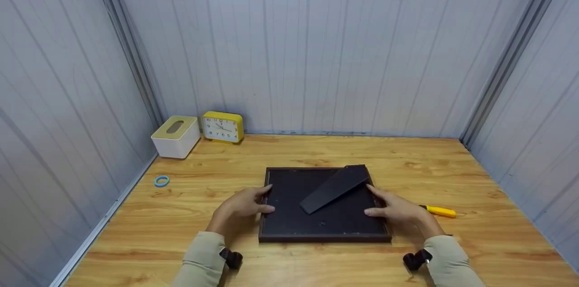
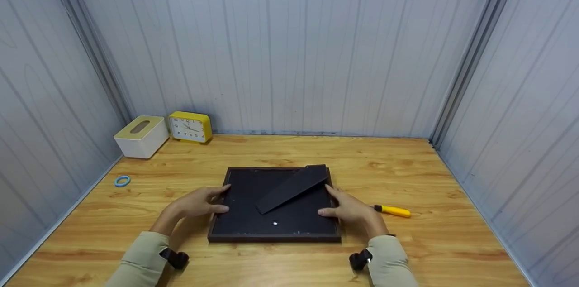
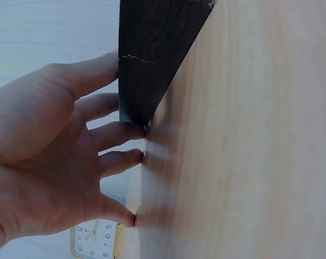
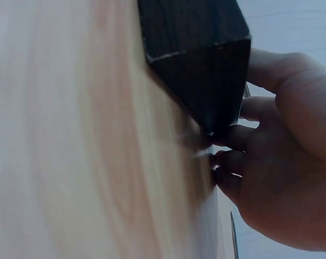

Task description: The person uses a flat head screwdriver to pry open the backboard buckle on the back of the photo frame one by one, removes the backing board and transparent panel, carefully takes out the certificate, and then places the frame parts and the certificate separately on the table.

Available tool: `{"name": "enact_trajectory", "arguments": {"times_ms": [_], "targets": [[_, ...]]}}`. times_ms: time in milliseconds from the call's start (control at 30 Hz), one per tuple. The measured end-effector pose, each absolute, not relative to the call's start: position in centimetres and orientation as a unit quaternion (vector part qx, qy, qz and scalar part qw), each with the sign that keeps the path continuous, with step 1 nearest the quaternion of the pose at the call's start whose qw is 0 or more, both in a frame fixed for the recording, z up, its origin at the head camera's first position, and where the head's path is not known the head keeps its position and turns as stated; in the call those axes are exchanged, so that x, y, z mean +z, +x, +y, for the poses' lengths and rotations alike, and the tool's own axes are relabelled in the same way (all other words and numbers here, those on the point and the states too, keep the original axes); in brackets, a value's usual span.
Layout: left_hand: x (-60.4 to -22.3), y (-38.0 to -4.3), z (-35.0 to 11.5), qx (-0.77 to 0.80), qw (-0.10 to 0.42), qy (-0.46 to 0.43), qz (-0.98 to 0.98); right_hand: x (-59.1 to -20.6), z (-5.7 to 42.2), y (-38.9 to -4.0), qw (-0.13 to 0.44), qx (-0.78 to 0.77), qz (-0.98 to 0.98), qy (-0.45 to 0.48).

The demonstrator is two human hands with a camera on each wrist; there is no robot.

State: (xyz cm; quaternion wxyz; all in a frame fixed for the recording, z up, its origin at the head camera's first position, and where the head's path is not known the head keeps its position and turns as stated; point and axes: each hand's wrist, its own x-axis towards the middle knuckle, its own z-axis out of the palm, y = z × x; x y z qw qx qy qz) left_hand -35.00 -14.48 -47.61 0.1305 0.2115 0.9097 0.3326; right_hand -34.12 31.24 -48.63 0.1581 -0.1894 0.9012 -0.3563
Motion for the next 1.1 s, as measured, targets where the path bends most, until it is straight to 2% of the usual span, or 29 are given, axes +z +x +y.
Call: {"name": "enact_trajectory", "arguments": {"times_ms": [400, 700, 867, 1100], "targets": [[-47.5, -34.9, -14.4, 0.34, 0.136, 0.208, 0.907, -48.4, 31.2, -34.2, 0.185, -0.375, 0.891, -0.176], [-47.5, -34.9, -14.6, 0.347, 0.136, 0.207, 0.905, -48.1, 31.1, -34.0, 0.177, -0.363, 0.897, -0.178], [-47.5, -34.8, -14.5, 0.343, 0.136, 0.207, 0.906, -47.6, 32.0, -33.8, 0.146, -0.367, 0.898, -0.193], [-47.4, -35.0, -14.6, 0.348, 0.133, 0.214, 0.903, -45.6, 37.2, -33.7, 0.039, -0.359, 0.917, -0.171]]}}
